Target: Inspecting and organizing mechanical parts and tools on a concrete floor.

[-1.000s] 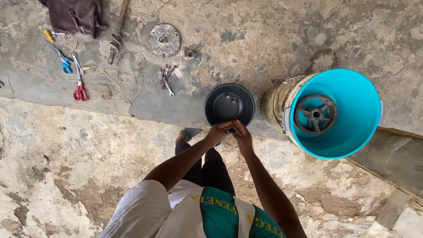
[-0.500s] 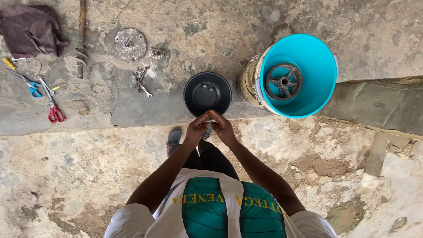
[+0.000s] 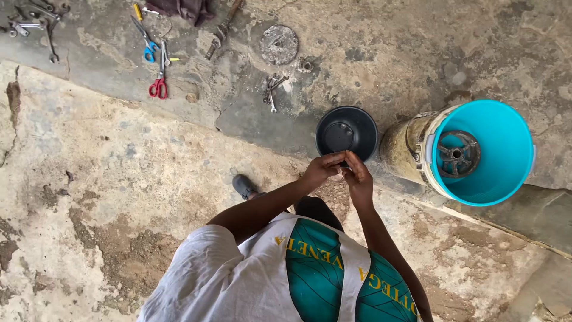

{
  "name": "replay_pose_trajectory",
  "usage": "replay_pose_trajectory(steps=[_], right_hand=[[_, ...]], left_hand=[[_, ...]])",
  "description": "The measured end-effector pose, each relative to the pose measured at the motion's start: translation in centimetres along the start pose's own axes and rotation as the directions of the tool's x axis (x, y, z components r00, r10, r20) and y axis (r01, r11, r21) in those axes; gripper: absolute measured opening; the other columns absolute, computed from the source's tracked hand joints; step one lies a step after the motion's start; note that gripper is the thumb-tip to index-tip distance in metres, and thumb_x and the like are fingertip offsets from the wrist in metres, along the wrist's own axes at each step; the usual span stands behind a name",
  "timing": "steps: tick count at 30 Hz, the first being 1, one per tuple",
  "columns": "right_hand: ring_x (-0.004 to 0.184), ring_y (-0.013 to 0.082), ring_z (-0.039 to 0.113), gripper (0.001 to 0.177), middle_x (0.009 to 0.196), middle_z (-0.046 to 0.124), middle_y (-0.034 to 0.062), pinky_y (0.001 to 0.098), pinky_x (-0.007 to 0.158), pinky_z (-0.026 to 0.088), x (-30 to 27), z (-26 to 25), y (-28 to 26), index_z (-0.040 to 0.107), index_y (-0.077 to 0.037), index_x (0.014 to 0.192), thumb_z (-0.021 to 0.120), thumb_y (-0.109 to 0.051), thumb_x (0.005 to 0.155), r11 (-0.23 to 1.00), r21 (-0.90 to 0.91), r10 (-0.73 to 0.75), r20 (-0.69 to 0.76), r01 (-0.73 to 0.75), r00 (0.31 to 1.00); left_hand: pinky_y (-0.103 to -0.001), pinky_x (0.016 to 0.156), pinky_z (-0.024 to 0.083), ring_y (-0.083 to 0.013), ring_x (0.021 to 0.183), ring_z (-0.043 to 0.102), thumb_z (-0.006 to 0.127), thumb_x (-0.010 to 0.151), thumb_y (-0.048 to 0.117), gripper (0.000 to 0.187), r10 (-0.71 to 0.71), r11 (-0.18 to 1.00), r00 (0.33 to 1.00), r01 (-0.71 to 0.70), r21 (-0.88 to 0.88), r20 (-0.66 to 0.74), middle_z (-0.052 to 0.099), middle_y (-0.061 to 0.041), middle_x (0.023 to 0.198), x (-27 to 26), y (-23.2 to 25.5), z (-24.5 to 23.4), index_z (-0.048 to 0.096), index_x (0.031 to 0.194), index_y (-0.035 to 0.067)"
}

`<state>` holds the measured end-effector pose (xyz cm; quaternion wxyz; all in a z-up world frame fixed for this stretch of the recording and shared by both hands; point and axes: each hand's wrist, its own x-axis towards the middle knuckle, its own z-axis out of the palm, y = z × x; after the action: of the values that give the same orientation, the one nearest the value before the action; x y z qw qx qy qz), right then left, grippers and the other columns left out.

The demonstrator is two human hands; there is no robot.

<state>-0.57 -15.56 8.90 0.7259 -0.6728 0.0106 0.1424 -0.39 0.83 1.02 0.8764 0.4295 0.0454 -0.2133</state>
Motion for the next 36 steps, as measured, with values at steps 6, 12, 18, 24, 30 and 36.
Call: replay_pose_trajectory(steps=[6,12,18,24,30,36], right_hand=[[0.148,0.0247,0.046,0.062,0.157,0.049,0.0141,0.0352,0.108,0.045,-2.3,8.3,-0.7,0.043,-0.002,0.155,0.053,0.013,0.095,0.999,-0.019,-0.036,0.046,0.037,0.998],[0.149,0.0256,0.046,0.060,0.159,0.050,0.0147,0.0345,0.111,0.045,-3.0,17.6,1.0,0.045,-0.001,0.155,0.053,0.012,0.097,0.998,0.057,-0.022,0.143,0.014,0.989],[0.153,0.0257,0.040,0.062,0.163,0.043,0.0141,0.0334,0.106,0.047,-2.4,27.8,2.4,0.042,-0.004,0.156,0.054,0.011,0.097,0.998,0.068,-0.041,0.380,0.016,0.924],[0.150,0.0212,0.043,0.063,0.162,0.045,0.0129,0.0311,0.109,0.046,-0.9,35.5,4.7,0.043,-0.003,0.157,0.057,0.010,0.097,0.998,0.059,-0.015,0.578,-0.024,0.816],[0.149,0.0194,0.043,0.061,0.164,0.044,0.0111,0.0310,0.105,0.047,-1.4,42.7,5.5,0.044,-0.002,0.155,0.058,0.010,0.097,0.994,0.098,-0.028,0.675,-0.051,0.738],[0.147,0.0205,0.046,0.056,0.164,0.043,0.0112,0.0329,0.107,0.047,-1.1,44.4,4.4,0.049,-0.002,0.152,0.059,0.008,0.098,0.999,0.017,0.008,0.725,-0.030,0.688]], left_hand=[[-0.035,0.112,0.045,-0.0222,0.137,0.055,0.060,0.094,-0.011,0.059,0.045,0.998,0.999,-0.046,0.039,0.012,0.057,-0.015,0.151,-5.2,2.2,-5.8,0.052,0.152,-0.001],[-0.033,0.111,0.045,-0.0205,0.139,0.054,0.059,0.095,-0.008,0.056,0.081,0.992,0.991,-0.070,0.104,-0.107,0.058,-0.013,0.150,-13.4,8.0,-11.3,0.052,0.150,0.001],[-0.034,0.112,0.046,-0.0221,0.139,0.055,0.061,0.097,-0.004,0.054,0.175,0.978,0.952,-0.139,0.154,-0.251,0.059,-0.013,0.149,-22.7,15.3,-16.6,0.052,0.150,0.002],[-0.035,0.113,0.045,-0.0233,0.138,0.055,0.062,0.097,-0.003,0.053,0.302,0.951,0.868,-0.247,0.184,-0.393,0.059,-0.015,0.149,-29.7,18.1,-20.9,0.053,0.149,0.001],[-0.034,0.111,0.046,-0.0223,0.139,0.055,0.060,0.097,-0.003,0.052,0.354,0.934,0.771,-0.316,0.165,-0.529,0.059,-0.014,0.149,-35.5,20.5,-23.1,0.053,0.148,0.001],[-0.034,0.113,0.044,-0.0232,0.140,0.055,0.060,0.097,-0.002,0.051,0.358,0.924,0.751,-0.371,0.094,-0.554,0.059,-0.015,0.149,-36.7,20.1,-24.9,0.054,0.148,-0.001]])
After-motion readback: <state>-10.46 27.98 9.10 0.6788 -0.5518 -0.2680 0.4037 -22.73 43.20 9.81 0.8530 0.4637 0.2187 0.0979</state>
